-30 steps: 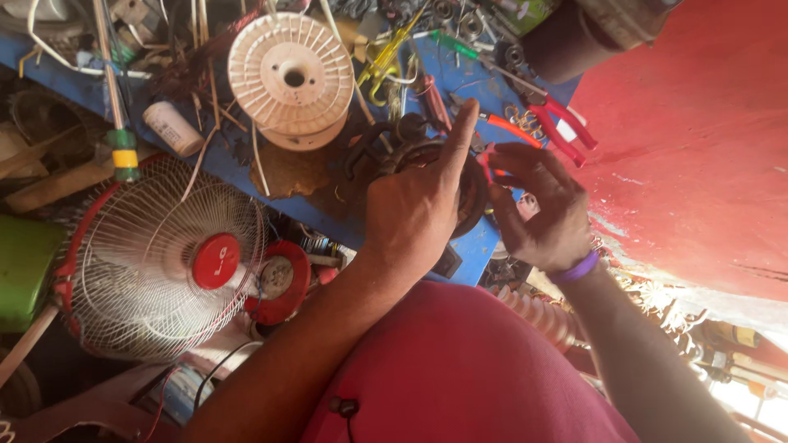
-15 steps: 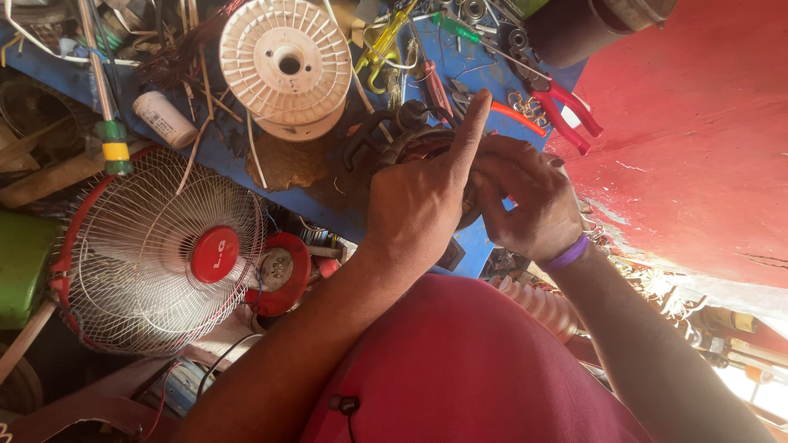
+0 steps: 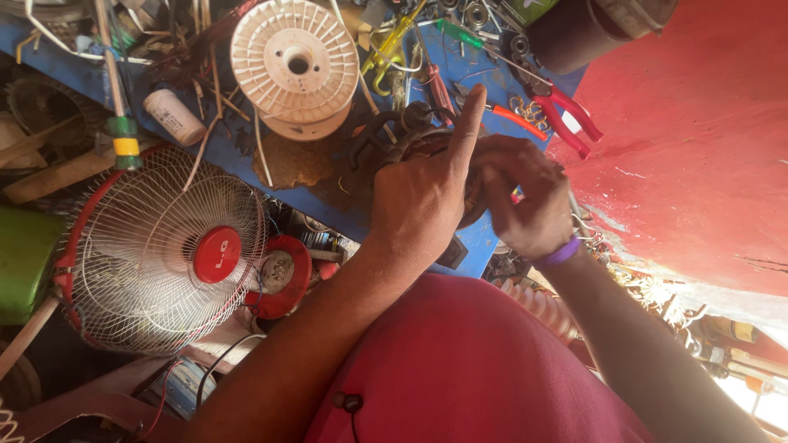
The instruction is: The person uses pliers and a screwdriver to remove old copper windings from a motor stator. They repeatedly pull, twist, and cut the wires to clear the slots.
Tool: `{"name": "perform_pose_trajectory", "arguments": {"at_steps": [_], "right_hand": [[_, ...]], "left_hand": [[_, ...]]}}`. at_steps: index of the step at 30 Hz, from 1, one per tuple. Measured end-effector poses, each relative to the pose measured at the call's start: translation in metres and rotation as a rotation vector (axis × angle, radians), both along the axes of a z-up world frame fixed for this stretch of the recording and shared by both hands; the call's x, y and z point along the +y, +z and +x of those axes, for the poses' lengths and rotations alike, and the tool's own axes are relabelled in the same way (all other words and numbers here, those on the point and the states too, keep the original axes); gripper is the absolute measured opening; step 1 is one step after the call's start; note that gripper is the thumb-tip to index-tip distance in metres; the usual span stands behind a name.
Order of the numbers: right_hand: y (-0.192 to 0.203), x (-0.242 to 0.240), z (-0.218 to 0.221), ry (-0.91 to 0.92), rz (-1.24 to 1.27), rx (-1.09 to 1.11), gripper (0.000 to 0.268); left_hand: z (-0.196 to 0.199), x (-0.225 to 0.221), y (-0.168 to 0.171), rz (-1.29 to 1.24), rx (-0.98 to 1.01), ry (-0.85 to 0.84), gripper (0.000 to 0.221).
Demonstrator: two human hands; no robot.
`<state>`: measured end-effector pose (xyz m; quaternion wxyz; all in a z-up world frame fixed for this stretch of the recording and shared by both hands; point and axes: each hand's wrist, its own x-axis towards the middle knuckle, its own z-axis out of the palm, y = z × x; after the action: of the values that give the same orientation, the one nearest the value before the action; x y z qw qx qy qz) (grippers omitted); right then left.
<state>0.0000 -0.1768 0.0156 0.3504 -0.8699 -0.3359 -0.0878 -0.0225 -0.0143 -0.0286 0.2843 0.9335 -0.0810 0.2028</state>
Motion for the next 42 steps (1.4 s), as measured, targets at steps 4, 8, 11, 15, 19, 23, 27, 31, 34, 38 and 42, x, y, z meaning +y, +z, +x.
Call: {"name": "perform_pose_trajectory", "arguments": {"at_steps": [4, 8, 11, 15, 19, 23, 27, 31, 34, 38, 42], "right_hand": [[0.006, 0.006, -0.006, -0.087, -0.025, 0.084, 0.029], [0.008, 0.009, -0.003, -0.08, -0.098, 0.081, 0.028], [0.006, 0.01, -0.004, -0.051, -0.163, -0.016, 0.022], [0.009, 0.009, -0.003, -0.071, -0.272, -0.111, 0.019], [0.011, 0.011, -0.002, -0.027, -0.378, -0.156, 0.012], [0.015, 0.01, 0.0, -0.029, -0.371, -0.059, 0.02], [0.012, 0.016, -0.006, -0.083, -0.08, 0.238, 0.03], [0.008, 0.02, -0.01, -0.171, -0.049, 0.213, 0.033], [0.004, 0.023, -0.011, -0.307, -0.056, 0.198, 0.035], [-0.002, 0.022, -0.012, -0.313, -0.048, 0.199, 0.023], [-0.009, 0.017, -0.011, -0.32, -0.067, 0.174, 0.016]], "left_hand": [[-0.002, -0.001, -0.003, -0.011, -0.03, 0.016, 0.096], [-0.001, -0.002, -0.003, 0.02, -0.033, 0.047, 0.094], [-0.005, -0.002, -0.002, -0.022, -0.088, 0.061, 0.091], [-0.003, -0.003, 0.001, -0.152, -0.098, 0.036, 0.09], [-0.004, -0.001, -0.002, -0.162, -0.18, 0.01, 0.097], [-0.003, -0.002, 0.0, -0.094, -0.08, 0.019, 0.1], [-0.005, -0.002, 0.001, -0.102, -0.141, 0.051, 0.104], [-0.007, -0.003, 0.0, -0.062, -0.087, 0.056, 0.101], [-0.006, -0.003, 0.001, -0.133, -0.158, 0.062, 0.102], [-0.006, -0.004, -0.002, -0.123, -0.135, 0.09, 0.094], [0.001, -0.008, -0.001, -0.168, -0.045, 0.088, 0.088]]}}
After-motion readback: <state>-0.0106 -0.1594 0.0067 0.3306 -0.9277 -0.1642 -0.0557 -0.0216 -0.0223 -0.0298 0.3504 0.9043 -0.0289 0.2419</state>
